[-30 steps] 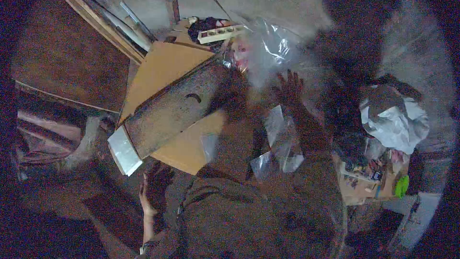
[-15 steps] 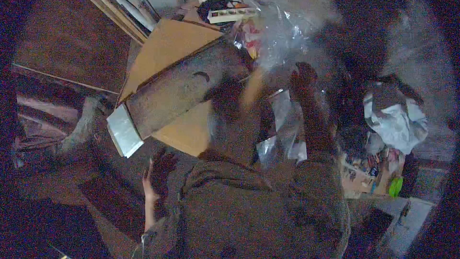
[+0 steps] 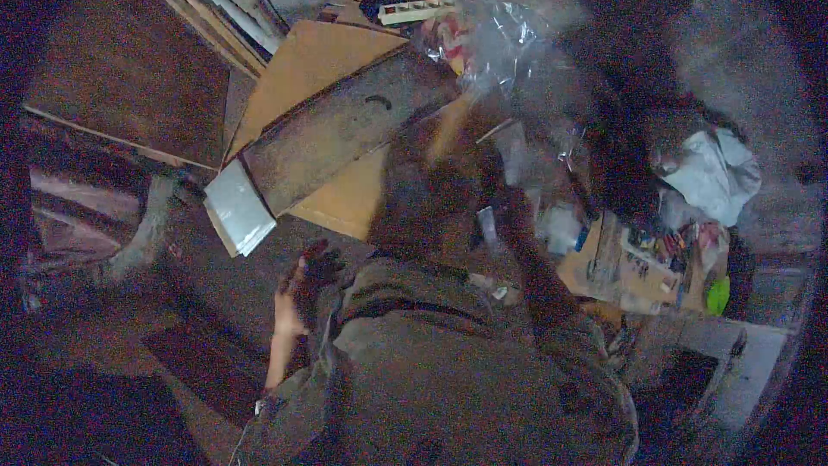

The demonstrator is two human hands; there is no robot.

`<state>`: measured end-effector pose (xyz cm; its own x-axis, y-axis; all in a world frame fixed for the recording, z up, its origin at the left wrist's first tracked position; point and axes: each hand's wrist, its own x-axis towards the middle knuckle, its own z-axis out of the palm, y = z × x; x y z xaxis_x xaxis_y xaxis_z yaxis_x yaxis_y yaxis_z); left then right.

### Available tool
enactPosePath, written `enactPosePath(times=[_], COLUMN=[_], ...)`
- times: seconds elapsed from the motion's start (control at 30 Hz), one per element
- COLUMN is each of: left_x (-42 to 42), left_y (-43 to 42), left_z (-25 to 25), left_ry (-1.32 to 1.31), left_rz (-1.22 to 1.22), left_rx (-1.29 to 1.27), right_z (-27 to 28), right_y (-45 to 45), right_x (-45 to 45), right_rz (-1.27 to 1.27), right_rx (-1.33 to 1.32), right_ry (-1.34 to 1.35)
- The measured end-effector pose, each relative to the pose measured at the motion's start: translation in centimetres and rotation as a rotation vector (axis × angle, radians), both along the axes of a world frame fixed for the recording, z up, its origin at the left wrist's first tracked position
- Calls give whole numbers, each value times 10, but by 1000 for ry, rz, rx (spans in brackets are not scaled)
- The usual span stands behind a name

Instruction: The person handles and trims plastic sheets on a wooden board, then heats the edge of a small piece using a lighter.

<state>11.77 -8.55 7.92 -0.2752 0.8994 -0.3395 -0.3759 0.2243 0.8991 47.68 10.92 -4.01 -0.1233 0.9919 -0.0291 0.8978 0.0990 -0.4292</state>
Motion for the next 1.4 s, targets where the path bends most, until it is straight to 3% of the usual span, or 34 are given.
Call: enactPosePath(times=[0.07,0.17,0.3,0.37,0.5,0.57,0.67,0.8,0.87,1.1,1.2,1.27,1.3,1.37,1.4], left_x=[-3,-7,-13,-14,-23,-25,-30,-29,-26,-6,11,20,27,42,48], left_y=[-2,-12,-22,-26,-36,-40,-47,-52,-53,-37,-23,-14,-7,6,14], left_z=[2,-5,-5,0,-1,-3,-14,2,0,-7,-14,-20,-15,-2,1], left_ry=[-191,-256,-270,-257,-286,-243,-269,-204,-261,-208,-225,-190,-187,-108,-107], left_rz=[-7,-31,-26,-10,-37,-11,-21,38,51,38,4,-53,-59,-98,-103], left_rx=[-95,-126,-92,-74,-77,-68,-45,-86,-14,-58,-73,-113,-129,-138,-152], right_z=[-13,-34,-44,-37,-92,-140,6,-20,-33,-37,-27,-38,-40,-46,-50], right_y=[-16,-40,-60,-69,-68,-62,-83,-76,-74,-45,-51,-62,-65,-72,-74], right_x=[-17,-25,-29,-27,24,55,-5,3,-1,0,50,99,117,146,156], right_rz=[147,345,263,-25,-110,-193,-346,-281,-133,-146,-356,-439,-449,-772,-775], right_rx=[41,94,4,68,239,563,91,95,264,127,168,523,508,261,245], right_ry=[-88,-245,-487,155,121,-403,-117,-84,4,81,-72,54,52,-417,-421])
